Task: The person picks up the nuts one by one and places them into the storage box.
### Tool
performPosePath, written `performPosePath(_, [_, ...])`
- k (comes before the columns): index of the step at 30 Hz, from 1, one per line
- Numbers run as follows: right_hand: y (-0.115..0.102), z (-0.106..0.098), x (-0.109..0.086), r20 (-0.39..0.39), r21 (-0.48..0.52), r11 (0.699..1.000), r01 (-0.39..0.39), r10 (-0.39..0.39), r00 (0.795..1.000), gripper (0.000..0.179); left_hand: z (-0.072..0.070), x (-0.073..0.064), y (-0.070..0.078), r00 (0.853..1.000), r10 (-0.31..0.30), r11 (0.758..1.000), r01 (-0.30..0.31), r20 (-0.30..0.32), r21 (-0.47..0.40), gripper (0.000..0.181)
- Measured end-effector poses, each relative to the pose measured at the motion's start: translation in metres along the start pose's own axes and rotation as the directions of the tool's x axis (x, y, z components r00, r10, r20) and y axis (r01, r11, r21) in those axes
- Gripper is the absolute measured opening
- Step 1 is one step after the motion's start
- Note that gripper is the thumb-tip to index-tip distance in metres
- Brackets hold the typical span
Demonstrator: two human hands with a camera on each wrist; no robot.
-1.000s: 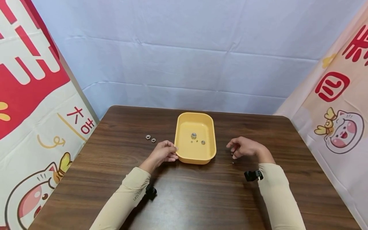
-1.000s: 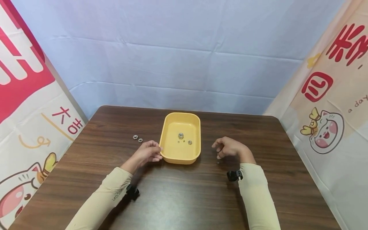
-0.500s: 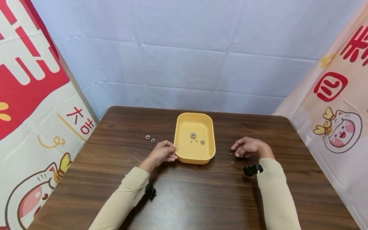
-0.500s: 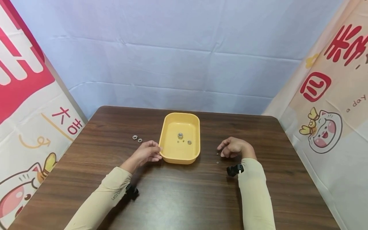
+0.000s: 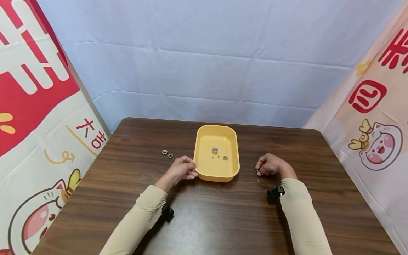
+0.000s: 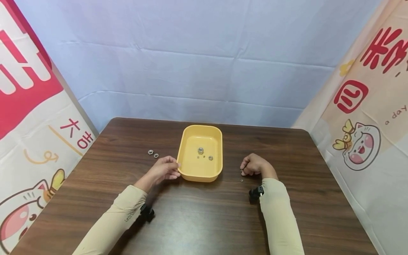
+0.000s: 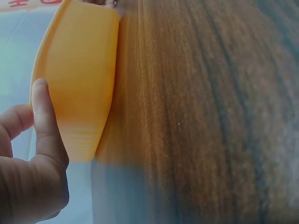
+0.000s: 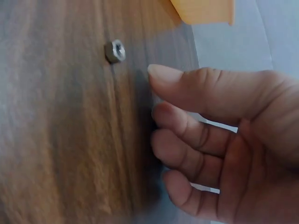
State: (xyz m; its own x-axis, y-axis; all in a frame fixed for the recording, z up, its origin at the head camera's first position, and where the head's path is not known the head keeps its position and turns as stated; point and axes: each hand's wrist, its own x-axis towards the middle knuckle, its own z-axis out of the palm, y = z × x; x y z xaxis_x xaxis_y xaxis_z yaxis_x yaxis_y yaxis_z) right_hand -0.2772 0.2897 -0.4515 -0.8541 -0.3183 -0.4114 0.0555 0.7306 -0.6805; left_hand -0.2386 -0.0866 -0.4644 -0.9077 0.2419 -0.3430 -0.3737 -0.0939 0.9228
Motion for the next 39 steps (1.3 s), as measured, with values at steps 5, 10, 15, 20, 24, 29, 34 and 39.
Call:
performPosePath(5, [-0.004, 0.002, 0.003, -0.028, -0.062, 0.998, 0.018, -0.019, 0.999, 0.01, 0.001, -0.001, 0.001, 1.0, -0.001, 1.0, 0.001, -0.005, -0.003, 0.018])
performPosePath(10, [-0.004, 0.003, 0.004, -0.02, -0.077, 0.997, 0.017, -0.019, 1.0, 0.008, 0.001, -0.001, 0.001, 1.0, -0.001, 1.0, 0.001, -0.001, -0.002, 0.017])
performPosePath(15, [-0.003, 0.004, 0.003, 0.005, -0.076, 0.996, 0.039, -0.039, 0.999, 0.009, 0.0, -0.001, 0.0, 1.0, -0.002, 1.0, 0.002, -0.003, 0.0, 0.016])
performPosePath(20, [0.0, 0.003, 0.002, 0.014, -0.049, 0.997, 0.061, -0.06, 0.998, 0.011, 0.001, -0.001, 0.0, 1.0, 0.006, 1.0, -0.006, 0.001, -0.001, 0.016])
performPosePath(24, [0.002, -0.002, 0.001, 0.019, 0.055, 0.995, 0.083, -0.084, 0.996, 0.008, 0.0, 0.0, 0.0, 1.0, 0.004, 1.0, -0.004, 0.002, 0.005, 0.017])
performPosePath(29, [0.005, -0.012, -0.002, 0.128, 0.232, 0.97, 0.066, -0.098, 0.987, 0.014, 0.0, 0.0, 0.0, 1.0, -0.005, 1.0, 0.005, -0.001, 0.006, 0.016])
performPosePath(34, [0.009, -0.023, -0.006, 0.235, 0.291, 0.954, 0.076, -0.148, 0.961, 0.026, 0.0, 0.001, 0.0, 1.0, -0.001, 1.0, 0.001, -0.003, 0.01, 0.016])
performPosePath(39, [0.01, -0.026, -0.01, 0.251, 0.278, 0.956, 0.095, -0.168, 0.953, 0.027, 0.0, 0.002, -0.001, 1.0, 0.001, 1.0, -0.001, -0.003, 0.012, 0.016])
